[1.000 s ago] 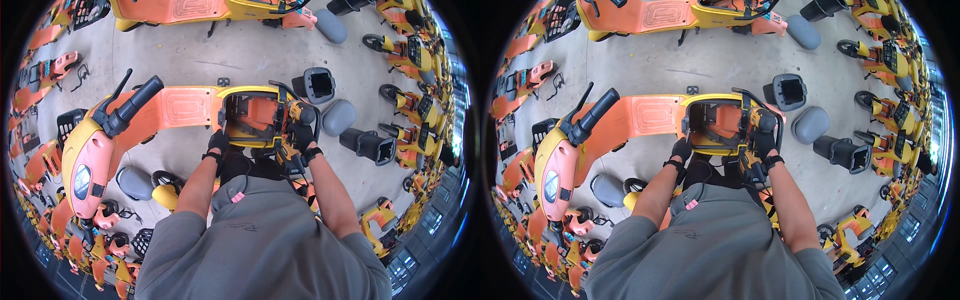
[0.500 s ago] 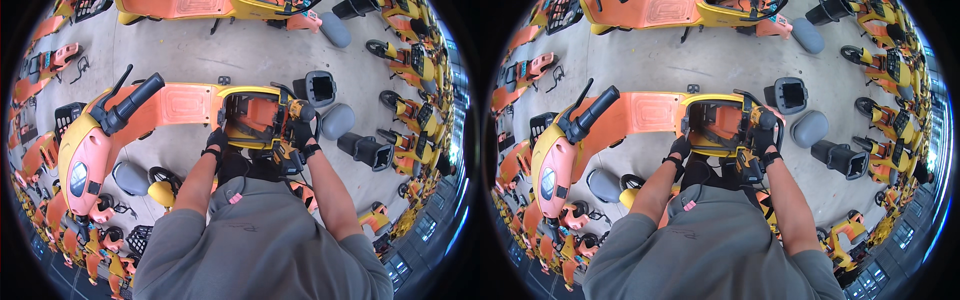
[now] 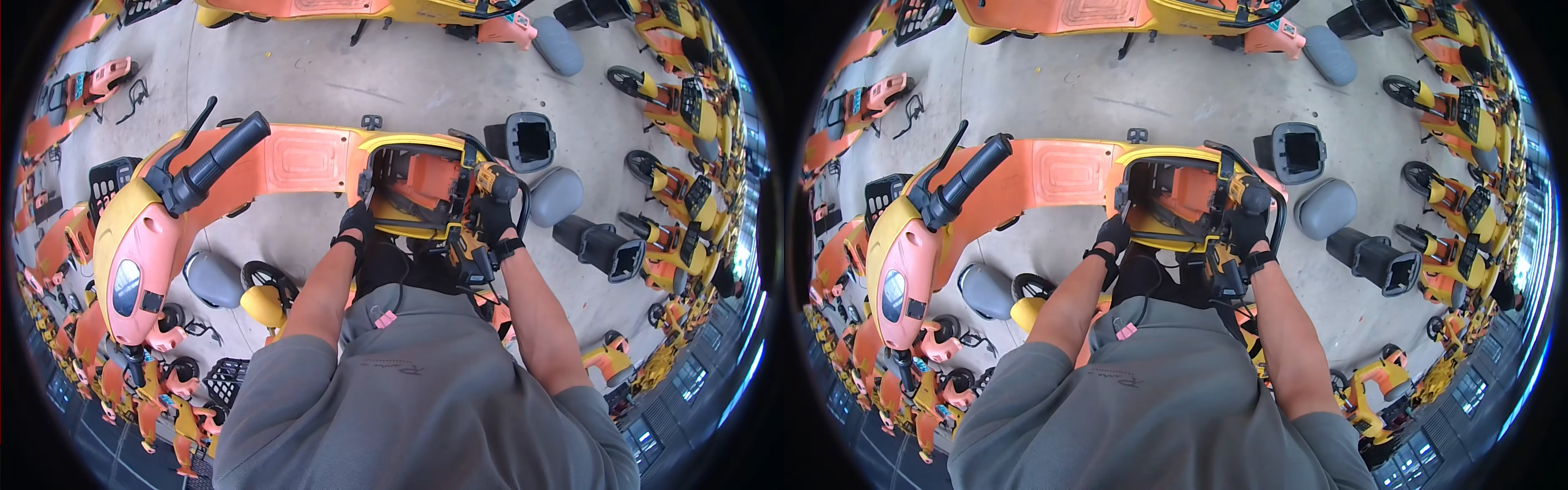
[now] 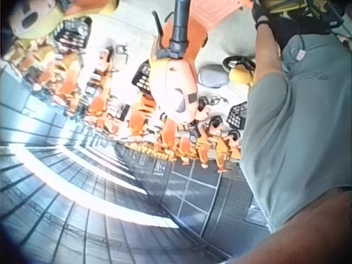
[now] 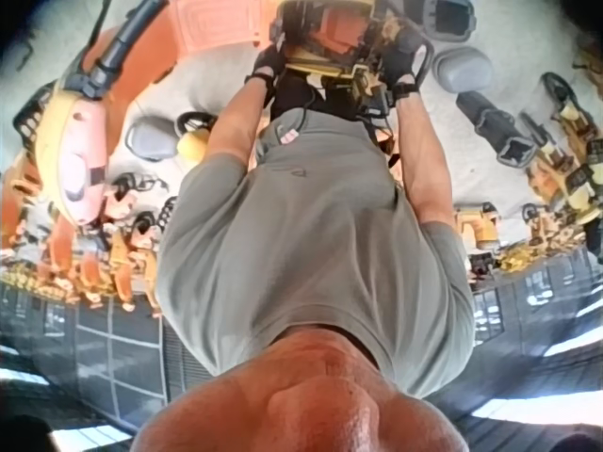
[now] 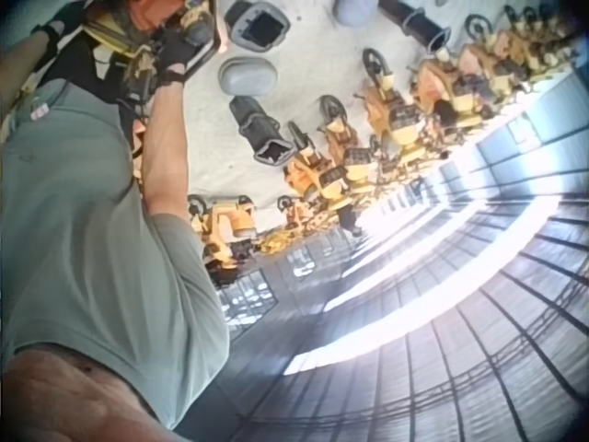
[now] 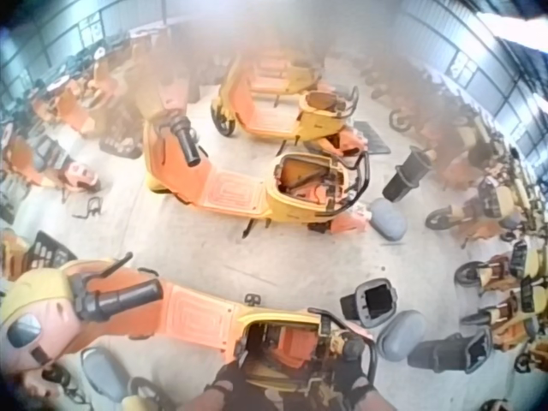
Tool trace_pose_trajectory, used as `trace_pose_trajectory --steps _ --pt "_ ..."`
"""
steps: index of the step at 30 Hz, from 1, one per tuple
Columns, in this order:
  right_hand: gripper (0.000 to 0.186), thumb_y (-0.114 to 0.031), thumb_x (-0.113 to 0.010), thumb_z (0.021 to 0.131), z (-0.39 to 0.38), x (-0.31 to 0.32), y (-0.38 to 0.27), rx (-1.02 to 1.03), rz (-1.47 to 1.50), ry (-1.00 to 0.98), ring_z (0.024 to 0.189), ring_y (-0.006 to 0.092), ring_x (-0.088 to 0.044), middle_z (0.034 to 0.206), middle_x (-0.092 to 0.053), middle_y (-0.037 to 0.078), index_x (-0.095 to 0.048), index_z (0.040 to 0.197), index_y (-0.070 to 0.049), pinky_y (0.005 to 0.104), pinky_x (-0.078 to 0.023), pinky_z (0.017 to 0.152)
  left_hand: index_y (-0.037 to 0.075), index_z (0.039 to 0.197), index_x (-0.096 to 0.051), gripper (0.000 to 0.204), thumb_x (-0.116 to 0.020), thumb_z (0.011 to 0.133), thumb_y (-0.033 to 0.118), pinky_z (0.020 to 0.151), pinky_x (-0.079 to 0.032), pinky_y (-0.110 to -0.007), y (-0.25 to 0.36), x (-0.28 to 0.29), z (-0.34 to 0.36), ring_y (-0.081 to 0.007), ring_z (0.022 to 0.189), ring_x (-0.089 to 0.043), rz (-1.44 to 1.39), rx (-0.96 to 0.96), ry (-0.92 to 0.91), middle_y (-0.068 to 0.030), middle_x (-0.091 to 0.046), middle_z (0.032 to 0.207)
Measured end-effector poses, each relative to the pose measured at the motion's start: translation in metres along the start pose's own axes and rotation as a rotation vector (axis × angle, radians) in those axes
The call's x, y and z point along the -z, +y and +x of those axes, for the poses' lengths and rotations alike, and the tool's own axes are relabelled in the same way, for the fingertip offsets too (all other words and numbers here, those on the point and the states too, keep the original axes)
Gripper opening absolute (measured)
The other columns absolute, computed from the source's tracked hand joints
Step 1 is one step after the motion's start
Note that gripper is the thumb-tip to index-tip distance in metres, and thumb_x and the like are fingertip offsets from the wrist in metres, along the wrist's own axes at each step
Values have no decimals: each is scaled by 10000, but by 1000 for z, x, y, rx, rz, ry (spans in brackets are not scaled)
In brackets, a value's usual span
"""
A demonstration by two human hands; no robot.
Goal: The person works on multiple electric scooters, using a drill and screwdriver to remove components from the battery compartments and chassis. They handle a drill, a screwdriver, and plastic housing parts, placing removed components into bins.
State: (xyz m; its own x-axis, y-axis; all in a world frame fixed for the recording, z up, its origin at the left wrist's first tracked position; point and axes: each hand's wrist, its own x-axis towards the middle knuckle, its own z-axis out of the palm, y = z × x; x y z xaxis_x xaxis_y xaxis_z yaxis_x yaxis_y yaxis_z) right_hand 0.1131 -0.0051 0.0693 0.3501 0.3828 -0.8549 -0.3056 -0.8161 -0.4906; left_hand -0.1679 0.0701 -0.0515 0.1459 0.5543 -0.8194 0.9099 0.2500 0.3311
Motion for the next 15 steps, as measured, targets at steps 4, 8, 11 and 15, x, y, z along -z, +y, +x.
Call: trace_pose_trajectory --steps 4,8,11,15 --pt "93 -110 -562 747 -4 6 -4 -16 65 -67 483 165 -539 612 -517 55 -524 813 -57 260 -463 434 40 1028 -519 289 -468 828 242 839 -431 -459 0 1 1 -391 997 -533 -1 6 -29 -235 -570 1040" --pt "86 -110 -572 742 -7 -3 -16 -7 -32 -27 450 150 -521 596 -523 44 -538 803 -59 254 -450 411 34 1018 -521 276 -462 828 227 839 -432 -458 1 0 1 -389 993 -538 -27 12 -25 -239 -573 1035" --pt "81 -81 -573 734 -1 1 -7 38 -91 3 462 152 -525 606 -534 51 -551 803 -46 254 -441 414 39 1004 -517 272 -462 838 246 809 -435 -472 -1 -3 -1 -406 971 -538 -48 -17 15 -239 -580 1007" --pt "108 -50 -560 717 -10 2 -20 -27 -78 -9 478 160 -529 618 -529 59 -547 823 -32 251 -441 424 38 1016 -509 278 -475 837 247 806 -438 -468 -3 -1 -4 -407 975 -534 -81 -23 15 -240 -579 1004"
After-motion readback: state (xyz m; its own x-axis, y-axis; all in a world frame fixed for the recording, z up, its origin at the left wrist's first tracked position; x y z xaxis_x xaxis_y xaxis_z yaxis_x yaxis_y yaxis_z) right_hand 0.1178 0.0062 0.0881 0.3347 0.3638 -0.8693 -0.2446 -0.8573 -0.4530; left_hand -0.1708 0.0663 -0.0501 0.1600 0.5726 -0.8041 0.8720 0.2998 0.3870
